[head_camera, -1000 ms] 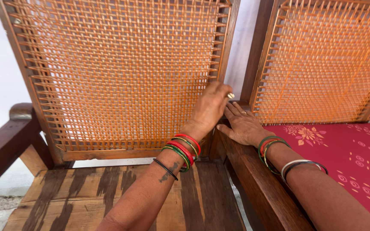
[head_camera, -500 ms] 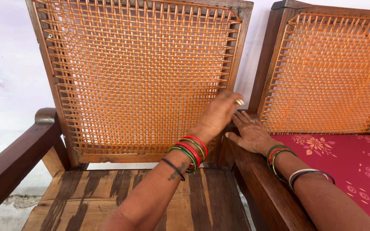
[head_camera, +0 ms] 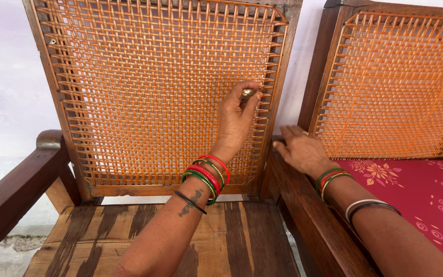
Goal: The person unwraps a cushion and places it on a wooden chair. They then use a screwdriver to tighten screws on the chair's armrest and backrest, securing the woven cane panel.
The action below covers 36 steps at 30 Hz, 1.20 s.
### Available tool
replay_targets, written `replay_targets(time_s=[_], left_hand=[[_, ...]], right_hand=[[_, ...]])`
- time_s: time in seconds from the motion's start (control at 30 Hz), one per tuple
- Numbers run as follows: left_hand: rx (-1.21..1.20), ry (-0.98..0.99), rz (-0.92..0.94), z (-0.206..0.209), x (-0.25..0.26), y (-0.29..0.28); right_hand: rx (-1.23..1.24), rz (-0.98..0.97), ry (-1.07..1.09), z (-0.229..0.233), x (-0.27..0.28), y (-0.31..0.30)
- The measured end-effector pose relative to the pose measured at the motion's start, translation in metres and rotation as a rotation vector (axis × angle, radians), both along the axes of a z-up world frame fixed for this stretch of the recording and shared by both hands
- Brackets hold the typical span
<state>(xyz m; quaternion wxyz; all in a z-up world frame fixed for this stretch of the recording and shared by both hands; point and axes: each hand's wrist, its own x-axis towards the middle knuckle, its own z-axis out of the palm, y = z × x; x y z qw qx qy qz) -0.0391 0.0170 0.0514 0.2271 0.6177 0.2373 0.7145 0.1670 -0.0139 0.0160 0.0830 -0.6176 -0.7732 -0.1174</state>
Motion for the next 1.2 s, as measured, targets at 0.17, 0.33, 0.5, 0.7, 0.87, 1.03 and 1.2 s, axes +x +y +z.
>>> replay_targets(time_s=[0.17,0.33,0.5,0.7,0.87,1.03,1.2], left_hand=[[-0.001,0.102,-0.024,0.004,0.004,-0.002],[-0.032,0.182,-0.006,0.005,0.006,-0.006],[-0.021,0.225,0.013,0.008,0.005,-0.007],[0.027,0.250,0.030,0.002,0.007,-0.003],[0.103,0.346,0.100,0.000,0.008,0.002],[0.190,0.329,0.150,0.000,-0.010,-0.010],[0.170,0.283,0.112,0.007,-0.044,-0.036]], right_hand=[[0.096,0.053,0.040,0.007,0.003,0.004],[-0.131,0.050,-0.016,-0.011,0.008,0.008],[-0.089,0.027,-0.055,-0.022,0.010,0.013],[-0.101,-0.006,-0.082,-0.025,0.009,0.013],[-0.094,-0.021,-0.081,-0.030,0.009,0.016],[-0.060,0.043,-0.042,-0.033,0.014,0.017],[-0.071,0.028,-0.062,-0.017,0.004,0.006]])
